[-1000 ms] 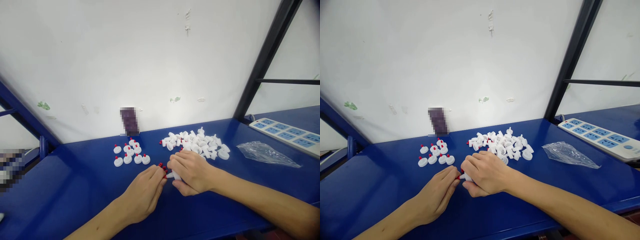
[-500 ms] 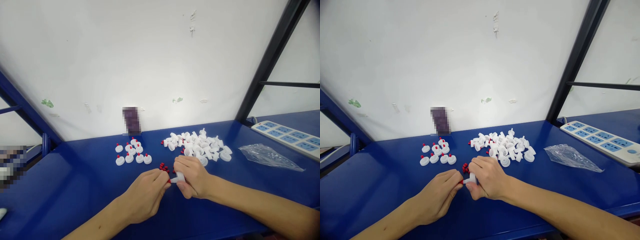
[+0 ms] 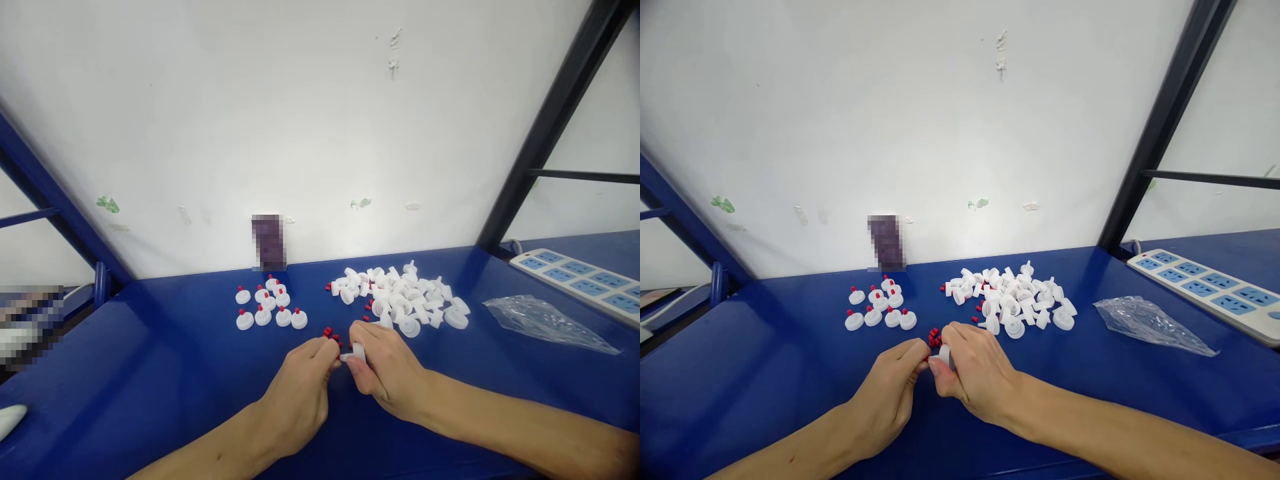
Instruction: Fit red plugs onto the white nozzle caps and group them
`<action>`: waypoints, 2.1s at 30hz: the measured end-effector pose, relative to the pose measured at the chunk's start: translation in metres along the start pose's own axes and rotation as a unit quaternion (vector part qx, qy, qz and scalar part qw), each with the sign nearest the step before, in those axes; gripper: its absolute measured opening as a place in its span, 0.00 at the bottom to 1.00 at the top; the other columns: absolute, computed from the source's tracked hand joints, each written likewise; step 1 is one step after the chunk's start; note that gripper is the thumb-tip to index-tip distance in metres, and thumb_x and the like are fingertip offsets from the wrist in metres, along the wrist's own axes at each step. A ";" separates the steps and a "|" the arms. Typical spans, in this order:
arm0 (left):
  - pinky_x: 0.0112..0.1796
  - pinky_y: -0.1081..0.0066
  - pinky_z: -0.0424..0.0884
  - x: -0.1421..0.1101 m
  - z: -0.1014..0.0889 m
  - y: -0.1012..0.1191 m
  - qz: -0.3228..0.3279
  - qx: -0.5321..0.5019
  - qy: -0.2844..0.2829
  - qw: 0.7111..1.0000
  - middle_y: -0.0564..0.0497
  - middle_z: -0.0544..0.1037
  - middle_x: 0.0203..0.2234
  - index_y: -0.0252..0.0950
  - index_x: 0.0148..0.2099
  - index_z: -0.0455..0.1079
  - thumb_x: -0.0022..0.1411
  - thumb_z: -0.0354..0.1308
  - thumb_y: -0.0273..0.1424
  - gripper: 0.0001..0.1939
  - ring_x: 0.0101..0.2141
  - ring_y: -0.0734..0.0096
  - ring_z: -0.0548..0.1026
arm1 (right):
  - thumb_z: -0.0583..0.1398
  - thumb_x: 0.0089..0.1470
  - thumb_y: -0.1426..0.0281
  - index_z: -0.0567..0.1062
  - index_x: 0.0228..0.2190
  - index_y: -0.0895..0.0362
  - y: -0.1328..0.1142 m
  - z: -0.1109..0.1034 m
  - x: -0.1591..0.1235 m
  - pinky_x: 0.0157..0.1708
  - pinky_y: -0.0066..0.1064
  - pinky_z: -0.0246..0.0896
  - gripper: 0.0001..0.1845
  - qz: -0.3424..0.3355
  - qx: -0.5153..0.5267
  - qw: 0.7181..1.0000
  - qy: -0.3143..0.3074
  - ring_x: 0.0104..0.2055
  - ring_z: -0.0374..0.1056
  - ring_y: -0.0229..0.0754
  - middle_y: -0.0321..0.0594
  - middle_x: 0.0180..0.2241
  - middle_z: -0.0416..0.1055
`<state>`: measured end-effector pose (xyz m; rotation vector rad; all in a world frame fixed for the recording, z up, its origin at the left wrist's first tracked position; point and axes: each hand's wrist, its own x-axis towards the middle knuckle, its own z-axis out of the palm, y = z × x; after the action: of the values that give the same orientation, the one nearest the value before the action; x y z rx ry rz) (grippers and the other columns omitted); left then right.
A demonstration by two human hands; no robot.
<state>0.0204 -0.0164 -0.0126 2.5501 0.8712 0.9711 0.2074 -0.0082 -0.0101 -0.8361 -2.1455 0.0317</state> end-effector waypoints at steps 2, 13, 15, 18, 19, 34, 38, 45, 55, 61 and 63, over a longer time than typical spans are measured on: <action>0.26 0.71 0.55 0.002 0.001 0.000 0.005 0.014 0.019 1.000 0.55 0.62 0.24 0.39 0.33 0.50 0.63 0.39 0.17 0.11 0.24 0.70 0.59 | 0.43 0.68 0.60 0.54 0.25 0.53 -0.002 0.000 0.000 0.22 0.29 0.43 0.20 0.032 0.025 0.999 -0.010 0.21 0.50 0.35 0.30 0.21 0.53; 0.28 0.70 0.60 0.015 -0.011 -0.021 0.084 0.085 0.001 0.993 0.53 0.65 0.25 0.38 0.35 0.56 0.68 0.40 0.21 0.11 0.25 0.69 0.62 | 0.43 0.69 0.58 0.55 0.24 0.54 -0.001 -0.011 0.014 0.24 0.30 0.44 0.23 0.122 0.085 0.982 -0.114 0.22 0.51 0.35 0.31 0.21 0.56; 0.31 0.67 0.61 0.020 -0.022 -0.031 0.083 0.127 -0.037 0.988 0.50 0.68 0.28 0.37 0.37 0.61 0.70 0.40 0.24 0.10 0.29 0.66 0.64 | 0.45 0.69 0.58 0.59 0.27 0.55 0.009 -0.019 0.021 0.25 0.30 0.45 0.21 0.120 0.071 0.980 -0.144 0.22 0.54 0.36 0.31 0.21 0.59; 0.32 0.66 0.60 0.022 -0.039 -0.043 0.056 0.161 -0.044 0.984 0.49 0.66 0.28 0.36 0.33 0.62 0.71 0.41 0.27 0.13 0.30 0.65 0.63 | 0.47 0.69 0.60 0.63 0.30 0.55 0.030 -0.035 0.029 0.26 0.29 0.48 0.17 0.120 0.024 0.981 -0.152 0.23 0.58 0.37 0.32 0.22 0.62; 0.31 0.66 0.59 0.021 -0.044 -0.047 0.054 0.161 -0.044 0.984 0.49 0.65 0.27 0.36 0.31 0.60 0.70 0.40 0.26 0.14 0.29 0.66 0.63 | 0.48 0.69 0.61 0.64 0.31 0.55 0.037 -0.040 0.030 0.26 0.29 0.48 0.16 0.126 -0.010 0.980 -0.152 0.23 0.59 0.37 0.32 0.22 0.63; 0.28 0.68 0.55 0.018 -0.071 -0.060 -0.034 0.314 -0.162 0.935 0.52 0.68 0.20 0.37 0.23 0.57 0.59 0.48 0.25 0.12 0.25 0.66 0.65 | 0.55 0.64 0.66 0.75 0.46 0.58 0.065 -0.021 0.030 0.42 0.41 0.59 0.13 0.066 -0.243 0.952 -0.173 0.42 0.64 0.51 0.47 0.39 0.70; 0.29 0.68 0.55 0.018 -0.072 -0.064 -0.024 0.318 -0.149 0.936 0.52 0.69 0.21 0.37 0.25 0.57 0.61 0.48 0.27 0.12 0.25 0.66 0.67 | 0.55 0.63 0.68 0.76 0.43 0.58 0.069 -0.014 0.033 0.42 0.41 0.59 0.12 0.099 -0.259 0.946 -0.167 0.41 0.65 0.52 0.47 0.38 0.74; 0.29 0.68 0.56 0.017 -0.076 -0.071 -0.032 0.288 -0.152 0.945 0.53 0.71 0.23 0.38 0.28 0.60 0.65 0.51 0.34 0.12 0.26 0.65 0.68 | 0.60 0.57 0.72 0.75 0.42 0.55 0.071 -0.016 0.031 0.40 0.38 0.57 0.10 0.117 -0.227 0.954 -0.156 0.38 0.67 0.48 0.41 0.34 0.75; 0.28 0.69 0.56 0.016 -0.076 -0.073 -0.025 0.322 -0.103 0.941 0.53 0.70 0.24 0.38 0.32 0.60 0.65 0.52 0.32 0.09 0.26 0.66 0.68 | 0.57 0.61 0.68 0.73 0.38 0.57 0.070 -0.011 0.034 0.40 0.39 0.55 0.07 0.099 -0.239 0.954 -0.150 0.38 0.67 0.49 0.43 0.31 0.75; 0.38 0.67 0.62 0.017 -0.061 -0.055 0.116 0.217 -0.107 0.963 0.51 0.73 0.30 0.38 0.43 0.70 0.69 0.53 0.33 0.06 0.32 0.67 0.70 | 0.57 0.60 0.73 0.74 0.34 0.56 0.068 -0.015 0.034 0.40 0.37 0.54 0.06 0.079 -0.216 0.961 -0.152 0.38 0.66 0.47 0.40 0.28 0.74; 0.39 0.67 0.63 0.016 -0.054 -0.050 0.132 0.174 -0.129 0.967 0.50 0.74 0.32 0.39 0.46 0.71 0.68 0.56 0.33 0.07 0.33 0.67 0.71 | 0.56 0.61 0.73 0.75 0.36 0.56 0.067 -0.019 0.033 0.41 0.38 0.54 0.07 0.065 -0.197 0.968 -0.143 0.38 0.66 0.47 0.40 0.29 0.74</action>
<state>-0.0285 0.0349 0.0127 3.0657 0.6902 0.5644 0.2430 0.0582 0.0053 -1.2659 -2.4042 -0.2282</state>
